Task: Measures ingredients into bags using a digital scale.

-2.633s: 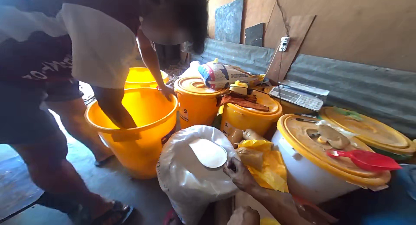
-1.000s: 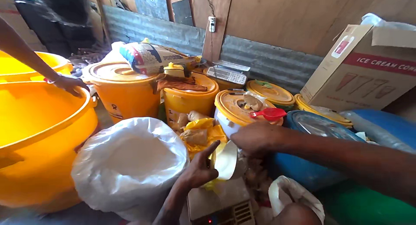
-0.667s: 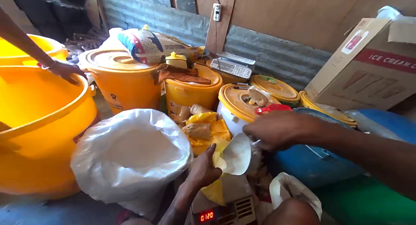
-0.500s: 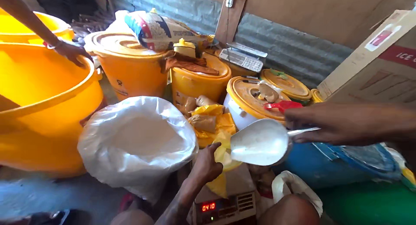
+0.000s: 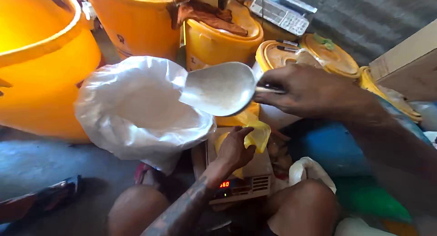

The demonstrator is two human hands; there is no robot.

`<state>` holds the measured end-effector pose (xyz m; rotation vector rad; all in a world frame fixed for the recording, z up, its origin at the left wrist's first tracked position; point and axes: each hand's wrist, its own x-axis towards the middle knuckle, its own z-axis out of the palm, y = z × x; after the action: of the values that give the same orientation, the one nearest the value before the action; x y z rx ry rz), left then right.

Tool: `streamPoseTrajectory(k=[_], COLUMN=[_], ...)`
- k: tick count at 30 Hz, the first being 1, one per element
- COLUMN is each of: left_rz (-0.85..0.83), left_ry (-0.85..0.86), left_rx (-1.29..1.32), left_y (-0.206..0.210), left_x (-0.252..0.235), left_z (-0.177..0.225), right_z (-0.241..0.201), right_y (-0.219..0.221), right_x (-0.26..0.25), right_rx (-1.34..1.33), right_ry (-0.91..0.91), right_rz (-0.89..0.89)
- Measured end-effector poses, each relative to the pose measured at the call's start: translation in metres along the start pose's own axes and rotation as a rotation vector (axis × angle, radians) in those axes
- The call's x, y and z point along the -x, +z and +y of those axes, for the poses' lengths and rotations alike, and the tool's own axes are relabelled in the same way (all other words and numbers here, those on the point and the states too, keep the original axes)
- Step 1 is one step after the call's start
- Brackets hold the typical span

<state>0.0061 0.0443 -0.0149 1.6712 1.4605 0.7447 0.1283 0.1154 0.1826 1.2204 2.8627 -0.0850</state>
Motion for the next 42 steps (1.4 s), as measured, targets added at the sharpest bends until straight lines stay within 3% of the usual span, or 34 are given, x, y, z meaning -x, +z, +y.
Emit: streamPoseTrajectory(k=[6, 11, 12, 13, 14, 15, 17, 20, 26, 29, 33, 38, 42], left_rz=[-0.002, -0.031, -0.020, -0.015, -0.024, -0.043, -0.105, -0.263, -0.468, -0.586, -0.549, -0.601, -0.486], left_ry=[0.049, -0.025, -0.033, -0.040, -0.050, -0.056, -0.069, -0.131, -0.200, -0.224, -0.273, -0.327, -0.264], left_rx=[-0.019, -0.067, -0.076, -0.087, -0.095, -0.101, -0.130, -0.241, -0.327, -0.353, -0.413, -0.402, -0.405], left_y=[-0.038, -0.089, -0.098, -0.106, -0.112, -0.115, -0.115, -0.111, -0.099, -0.096, -0.088, -0.092, -0.076], left_x=[0.024, 0.041, 0.045, 0.049, 0.053, 0.057, 0.063, 0.065, 0.076, 0.074, 0.068, 0.071, 0.067], left_z=[0.002, -0.008, -0.010, -0.013, -0.016, -0.019, -0.024, -0.018, -0.002, -0.001, -0.012, -0.003, -0.021], right_z=[-0.055, -0.092, -0.085, -0.068, -0.101, -0.124, -0.140, -0.142, -0.147, -0.171, -0.181, -0.162, -0.138], right_y=[0.048, 0.100, 0.131, 0.185, 0.166, 0.167, 0.205, 0.264, 0.222, 0.250, 0.274, 0.255, 0.237], right_x=[-0.081, -0.145, -0.151, -0.166, -0.165, -0.175, -0.193, -0.222, -0.218, -0.228, -0.241, -0.225, -0.208], right_rx=[0.120, 0.287, 0.291, 0.235, 0.209, 0.159, 0.008, -0.120, -0.065, -0.204, -0.378, -0.426, -0.518], right_ry=[-0.037, -0.123, -0.247, -0.470, -0.285, -0.173, -0.100, -0.070, -0.074, -0.040, 0.023, -0.012, -0.026], right_rz=[-0.015, -0.107, 0.044, 0.458, -0.005, -0.238, -0.321, -0.261, -0.432, -0.436, -0.436, -0.443, -0.346])
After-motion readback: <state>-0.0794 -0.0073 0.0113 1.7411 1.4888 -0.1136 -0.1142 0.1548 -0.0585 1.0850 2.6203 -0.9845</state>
